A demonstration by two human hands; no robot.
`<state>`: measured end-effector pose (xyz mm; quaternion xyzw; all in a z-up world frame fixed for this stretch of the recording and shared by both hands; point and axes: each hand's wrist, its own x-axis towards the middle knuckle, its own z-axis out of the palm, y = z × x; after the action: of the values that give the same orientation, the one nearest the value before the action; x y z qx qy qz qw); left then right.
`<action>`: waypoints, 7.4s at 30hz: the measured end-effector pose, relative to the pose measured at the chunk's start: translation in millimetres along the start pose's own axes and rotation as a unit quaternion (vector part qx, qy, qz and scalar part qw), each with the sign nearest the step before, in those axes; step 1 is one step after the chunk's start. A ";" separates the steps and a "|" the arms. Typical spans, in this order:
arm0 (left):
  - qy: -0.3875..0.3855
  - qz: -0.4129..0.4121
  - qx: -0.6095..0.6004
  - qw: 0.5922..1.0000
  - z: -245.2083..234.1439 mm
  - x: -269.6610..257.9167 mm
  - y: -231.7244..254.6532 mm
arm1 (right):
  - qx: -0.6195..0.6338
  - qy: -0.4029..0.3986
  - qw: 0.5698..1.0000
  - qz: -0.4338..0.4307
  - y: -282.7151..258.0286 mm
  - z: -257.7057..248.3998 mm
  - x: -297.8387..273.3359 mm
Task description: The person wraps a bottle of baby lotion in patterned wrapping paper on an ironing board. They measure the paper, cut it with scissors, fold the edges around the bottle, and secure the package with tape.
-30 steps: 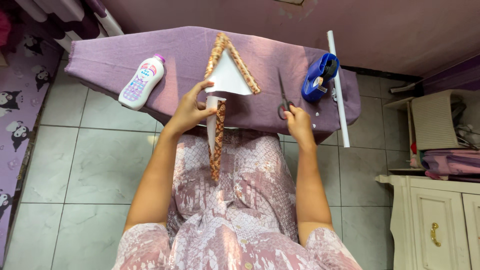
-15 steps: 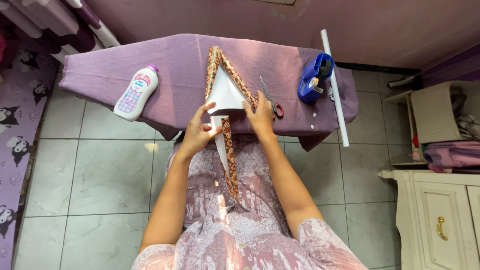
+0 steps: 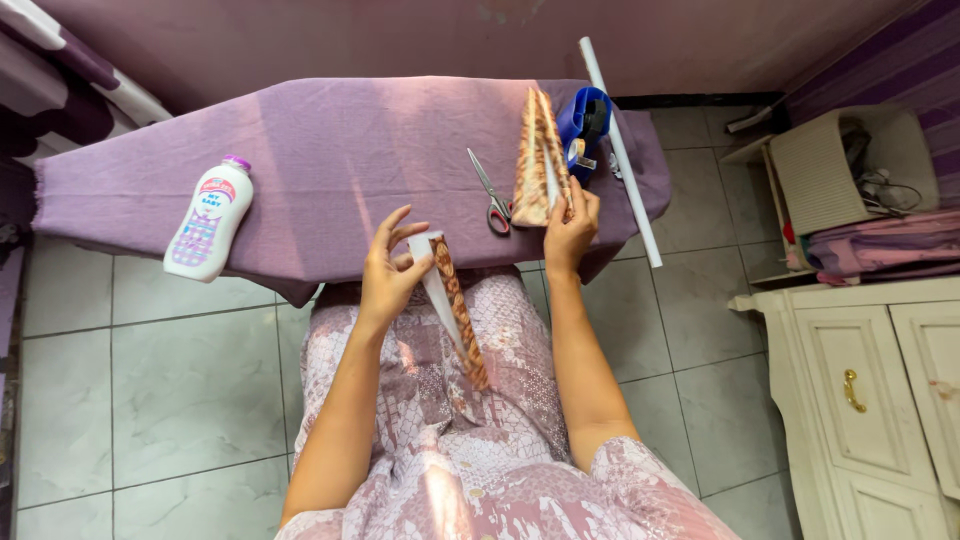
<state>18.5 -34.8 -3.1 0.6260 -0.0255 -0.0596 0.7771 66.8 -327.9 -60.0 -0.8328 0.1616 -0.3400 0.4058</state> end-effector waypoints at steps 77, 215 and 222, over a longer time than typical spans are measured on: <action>0.326 0.127 0.662 0.663 -209.2 28.2 3.9 | -0.205 -0.501 0.821 -0.183 -205.4 206.0 -116.5; -0.010 -0.152 0.409 0.900 -46.6 67.6 -70.8 | 0.023 -0.383 0.908 0.167 -93.2 222.9 -42.0; -0.115 0.124 0.727 0.665 -97.5 85.9 1.9 | -0.059 -0.465 0.881 0.057 -82.9 229.6 -21.6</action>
<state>114.9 49.5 -25.2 0.9716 -0.2273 0.0031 0.0658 210.9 -134.9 -105.1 -0.9070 0.0217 0.1206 0.4030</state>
